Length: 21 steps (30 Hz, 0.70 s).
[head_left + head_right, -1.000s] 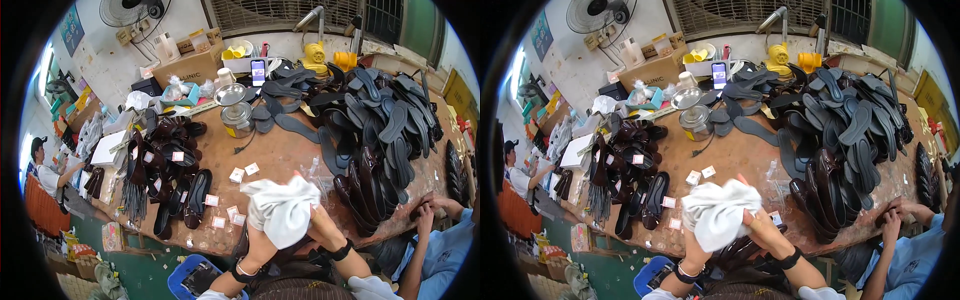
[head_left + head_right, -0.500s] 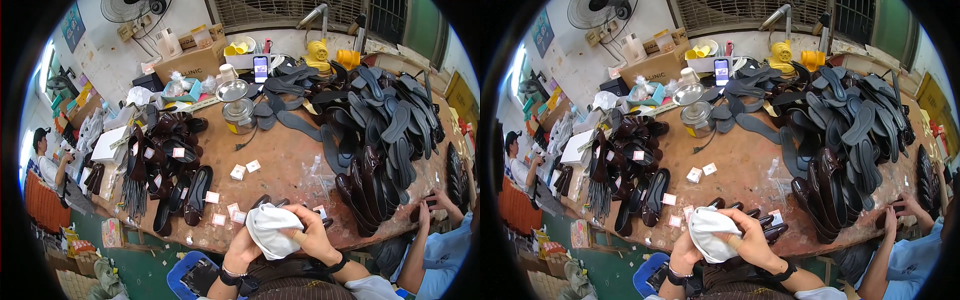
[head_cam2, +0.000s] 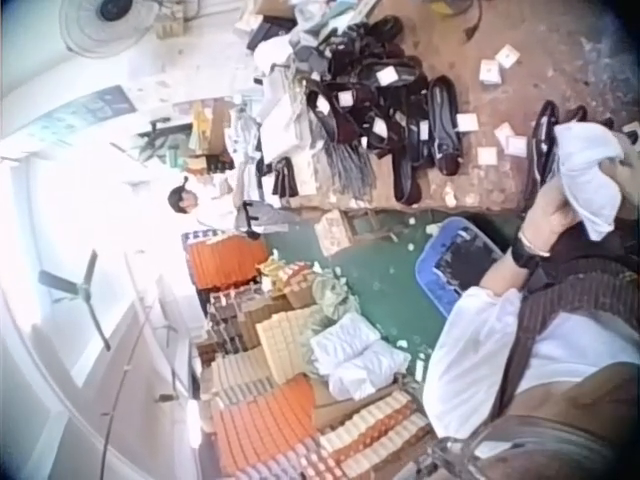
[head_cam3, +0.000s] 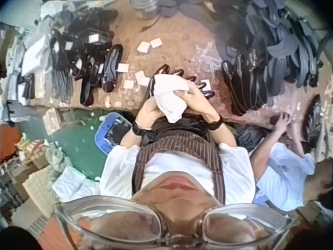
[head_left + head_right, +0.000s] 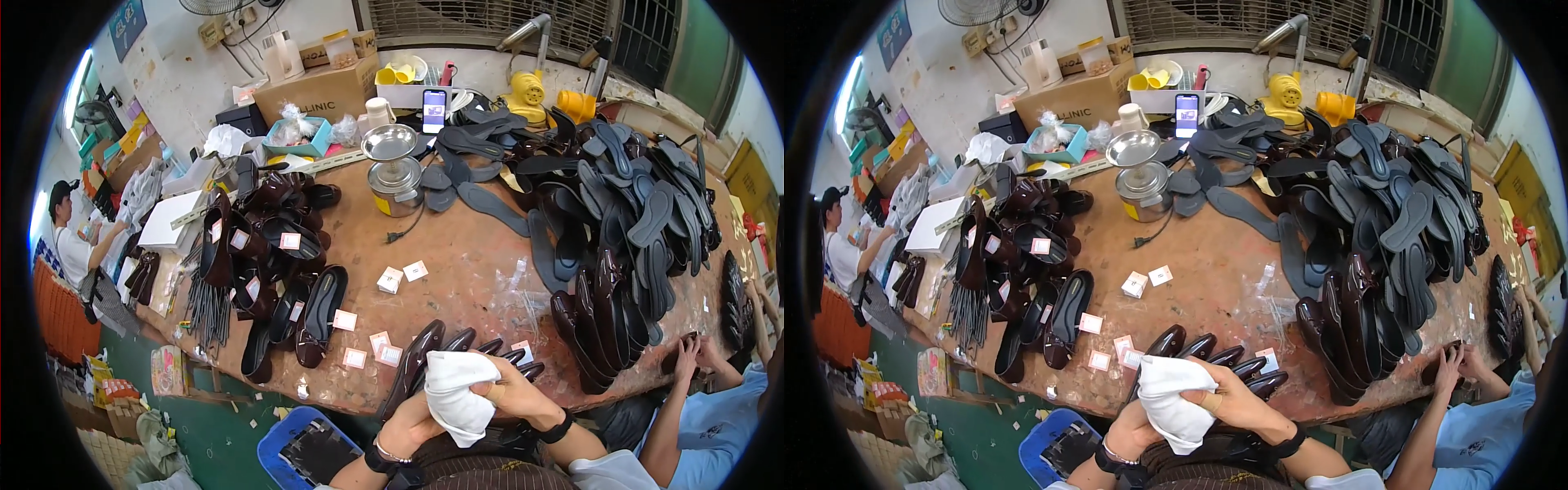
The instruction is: Polishing a batch of burgundy leather loafers at a manufacturing workbench, including cleaning surfaces and applying stickers.
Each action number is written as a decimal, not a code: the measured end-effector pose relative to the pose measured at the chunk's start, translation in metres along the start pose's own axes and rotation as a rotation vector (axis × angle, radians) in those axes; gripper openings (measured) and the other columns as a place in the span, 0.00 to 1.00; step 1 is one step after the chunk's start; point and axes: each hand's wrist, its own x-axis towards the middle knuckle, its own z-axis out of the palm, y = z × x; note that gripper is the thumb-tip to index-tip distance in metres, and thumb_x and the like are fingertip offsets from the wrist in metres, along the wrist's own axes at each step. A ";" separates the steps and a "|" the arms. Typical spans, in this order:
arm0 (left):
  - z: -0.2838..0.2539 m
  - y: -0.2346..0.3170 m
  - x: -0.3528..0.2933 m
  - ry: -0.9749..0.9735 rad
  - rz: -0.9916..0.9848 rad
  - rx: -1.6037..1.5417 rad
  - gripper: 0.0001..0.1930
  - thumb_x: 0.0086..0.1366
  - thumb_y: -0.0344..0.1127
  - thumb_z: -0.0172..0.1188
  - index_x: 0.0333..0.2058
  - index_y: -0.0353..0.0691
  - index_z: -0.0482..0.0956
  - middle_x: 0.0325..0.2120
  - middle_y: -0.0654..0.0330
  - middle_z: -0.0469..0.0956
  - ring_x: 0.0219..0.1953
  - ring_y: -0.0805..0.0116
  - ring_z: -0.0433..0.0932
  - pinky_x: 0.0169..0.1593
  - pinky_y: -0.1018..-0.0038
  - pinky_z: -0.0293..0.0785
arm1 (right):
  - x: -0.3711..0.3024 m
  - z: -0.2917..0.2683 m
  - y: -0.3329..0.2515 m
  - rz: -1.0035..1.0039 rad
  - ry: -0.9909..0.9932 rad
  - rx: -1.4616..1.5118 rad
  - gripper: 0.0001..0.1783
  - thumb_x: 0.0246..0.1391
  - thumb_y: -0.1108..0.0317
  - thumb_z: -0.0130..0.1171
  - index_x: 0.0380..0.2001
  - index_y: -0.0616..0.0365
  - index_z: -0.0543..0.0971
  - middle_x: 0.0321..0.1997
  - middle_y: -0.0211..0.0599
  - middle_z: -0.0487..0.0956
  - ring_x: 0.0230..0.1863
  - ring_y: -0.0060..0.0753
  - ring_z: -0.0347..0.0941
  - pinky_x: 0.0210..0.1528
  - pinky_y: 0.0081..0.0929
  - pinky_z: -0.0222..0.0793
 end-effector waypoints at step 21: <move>-0.055 -0.016 -0.015 0.915 0.518 2.167 0.77 0.34 0.71 0.77 0.72 0.28 0.45 0.59 0.32 0.64 0.55 0.32 0.67 0.59 0.45 0.62 | 0.457 -0.102 -0.073 -0.514 0.329 -1.624 0.18 0.48 0.78 0.59 0.44 0.57 0.86 0.40 0.56 0.83 0.44 0.57 0.80 0.49 0.47 0.76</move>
